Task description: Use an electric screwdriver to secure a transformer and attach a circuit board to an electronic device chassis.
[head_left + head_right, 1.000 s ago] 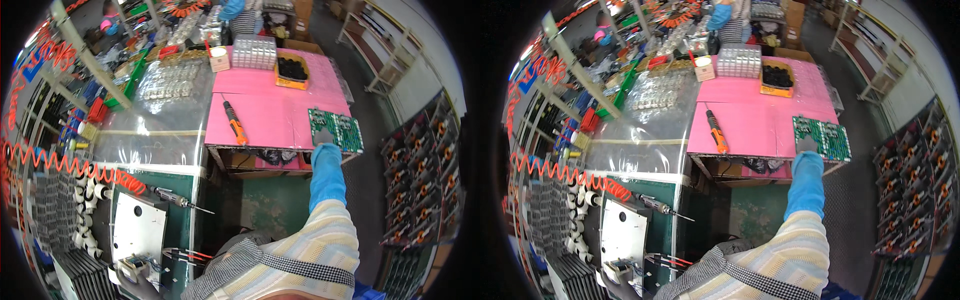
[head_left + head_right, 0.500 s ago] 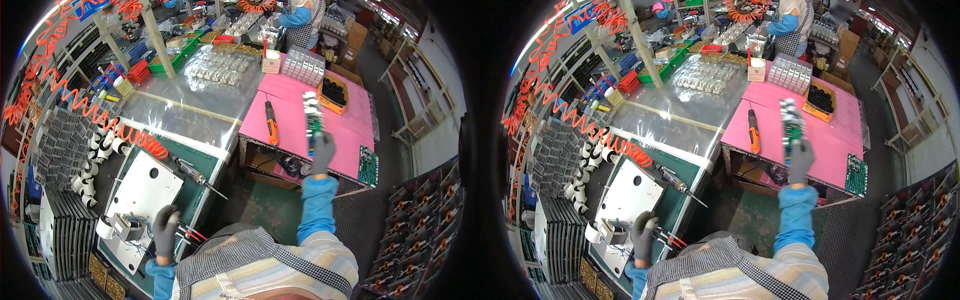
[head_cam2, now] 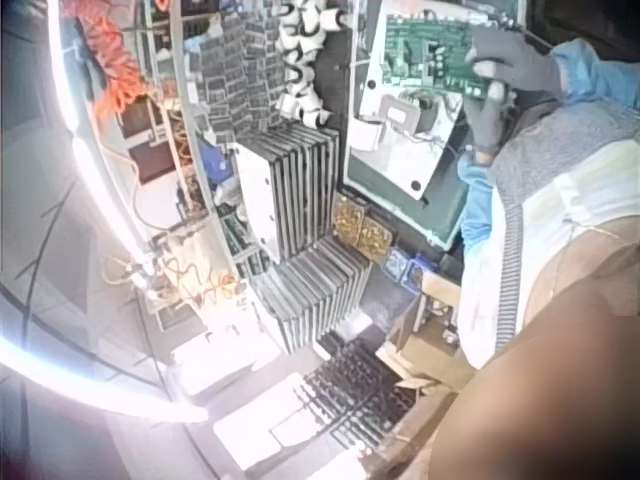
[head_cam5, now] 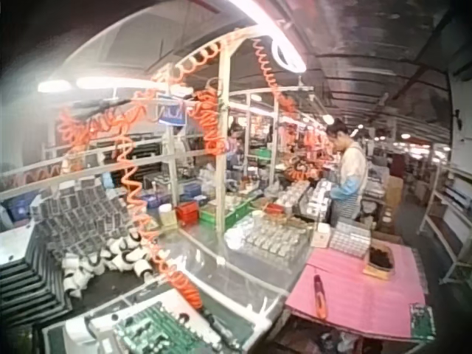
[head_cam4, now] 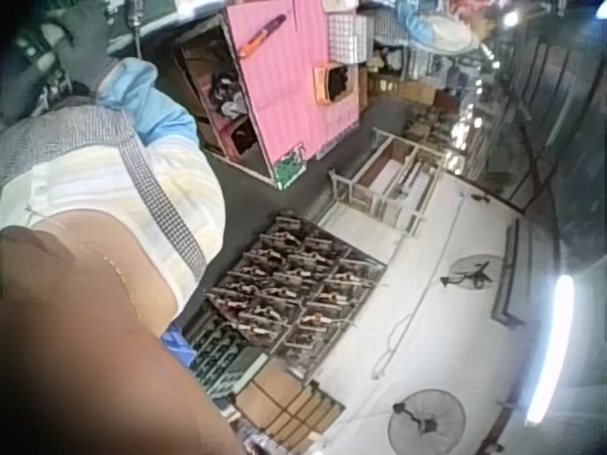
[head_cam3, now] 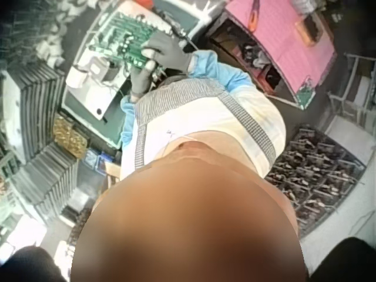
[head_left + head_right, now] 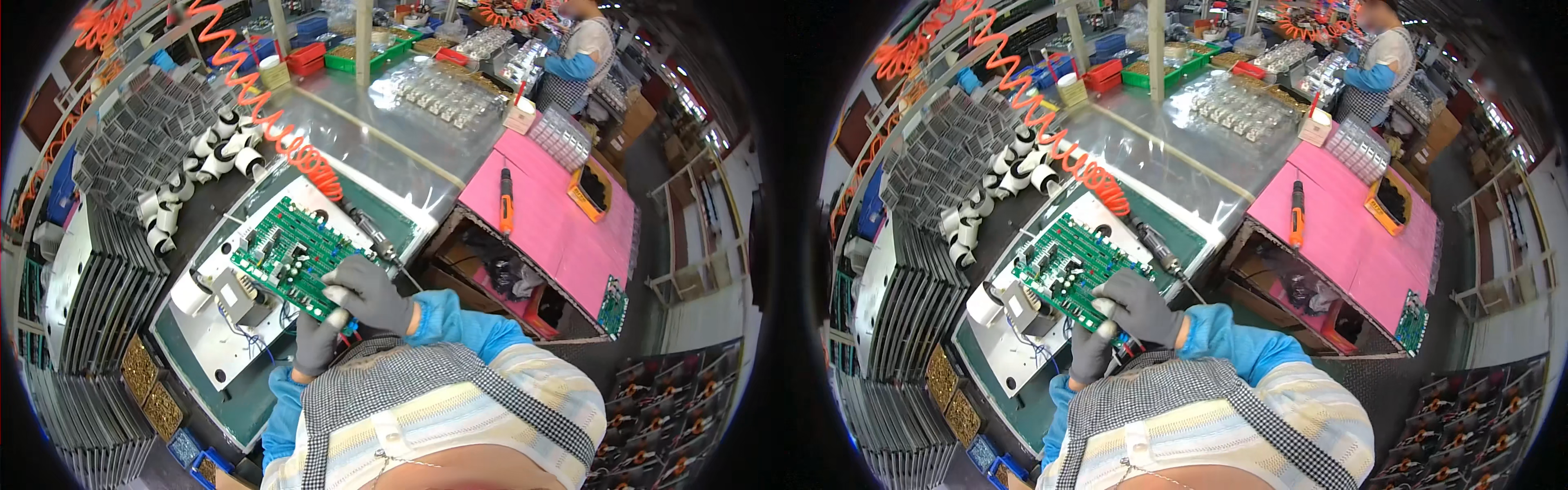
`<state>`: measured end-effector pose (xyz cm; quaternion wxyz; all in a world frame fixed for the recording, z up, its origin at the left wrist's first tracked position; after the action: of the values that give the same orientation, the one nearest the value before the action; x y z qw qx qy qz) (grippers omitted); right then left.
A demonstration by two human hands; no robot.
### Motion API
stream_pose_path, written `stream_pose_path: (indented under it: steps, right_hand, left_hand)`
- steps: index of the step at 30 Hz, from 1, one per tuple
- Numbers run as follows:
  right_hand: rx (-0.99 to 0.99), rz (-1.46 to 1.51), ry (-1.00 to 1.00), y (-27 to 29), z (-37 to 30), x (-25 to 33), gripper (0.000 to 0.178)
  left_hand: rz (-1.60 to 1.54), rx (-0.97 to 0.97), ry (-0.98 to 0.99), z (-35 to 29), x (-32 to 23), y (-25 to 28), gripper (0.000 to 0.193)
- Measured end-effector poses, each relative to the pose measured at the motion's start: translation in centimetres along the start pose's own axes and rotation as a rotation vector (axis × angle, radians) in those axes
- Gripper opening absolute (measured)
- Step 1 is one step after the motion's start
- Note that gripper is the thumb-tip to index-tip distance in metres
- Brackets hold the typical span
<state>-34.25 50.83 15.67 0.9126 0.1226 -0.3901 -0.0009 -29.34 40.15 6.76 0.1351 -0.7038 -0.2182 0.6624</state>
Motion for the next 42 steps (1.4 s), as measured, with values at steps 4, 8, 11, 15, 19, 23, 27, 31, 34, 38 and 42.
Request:
stream_pose_path:
  steps: [4, 8, 11, 15, 19, 23, 27, 31, 34, 38, 42]
  right_hand:
    - [0.114, -0.011, -0.022, -1.0, 1.4, -0.6, 0.024]
    - [-0.207, -0.139, -0.294, 1.6, 2.1, -4.8, 0.038]
    - [-0.106, -0.236, -0.5, 2.7, 0.5, -6.6, 0.048]
    - [0.069, 0.291, -0.839, 0.4, -1.8, -6.7, 0.059]
    - [-0.185, 0.386, -0.944, 2.4, -3.8, -8.4, 0.056]
    - [-0.368, 0.449, -0.93, 4.4, -3.8, -11.4, 0.053]
    - [-0.174, 0.435, -0.992, 0.9, -1.2, -12.5, 0.049]
    - [-0.035, 0.44, -0.948, -3.0, 1.3, -14.8, 0.051]
    - [0.104, 0.435, -0.982, -6.0, 2.6, -16.3, 0.049]
    - [0.204, 0.488, -0.96, -8.9, 4.5, -16.7, 0.049]
    - [0.242, 0.507, -0.944, -9.9, 4.3, -18.3, 0.047]
  left_hand:
    - [-0.248, 0.024, 0.058, -1.2, -0.7, 3.0, 0.052]
    - [-0.3, 0.035, 0.177, -0.8, -0.3, 3.6, 0.066]
    - [-0.257, 0.145, 0.29, -0.1, 0.0, 3.3, 0.068]
    - [-0.234, 0.241, 0.354, 0.3, -1.5, 2.6, 0.071]
    - [-0.118, 0.254, 0.392, 1.9, -0.3, 2.7, 0.065]
    - [0.054, 0.194, 0.454, 3.1, 2.5, 5.3, 0.048]
    - [0.205, -0.008, 0.362, 2.3, 3.4, 8.3, 0.04]
    - [0.468, -0.318, 0.213, 2.2, 0.2, 10.6, 0.038]
    - [0.491, -0.588, 0.096, 1.2, -0.9, 12.5, 0.037]
    - [0.667, -0.803, -0.046, 0.7, -1.3, 13.1, 0.034]
    - [0.84, -0.873, 0.057, 0.3, -1.5, 12.7, 0.034]
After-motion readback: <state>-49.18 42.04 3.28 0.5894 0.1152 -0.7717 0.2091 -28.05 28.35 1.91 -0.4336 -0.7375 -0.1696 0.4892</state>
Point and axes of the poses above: each hand's wrist, its own z-axis towards the middle knuckle, its own y-axis out of the back of the hand, x = y × z, the point moved 9 cm from there along z, towards the middle knuckle, and after that the axes turned 10 degrees about -x, right-handed, at the moved point
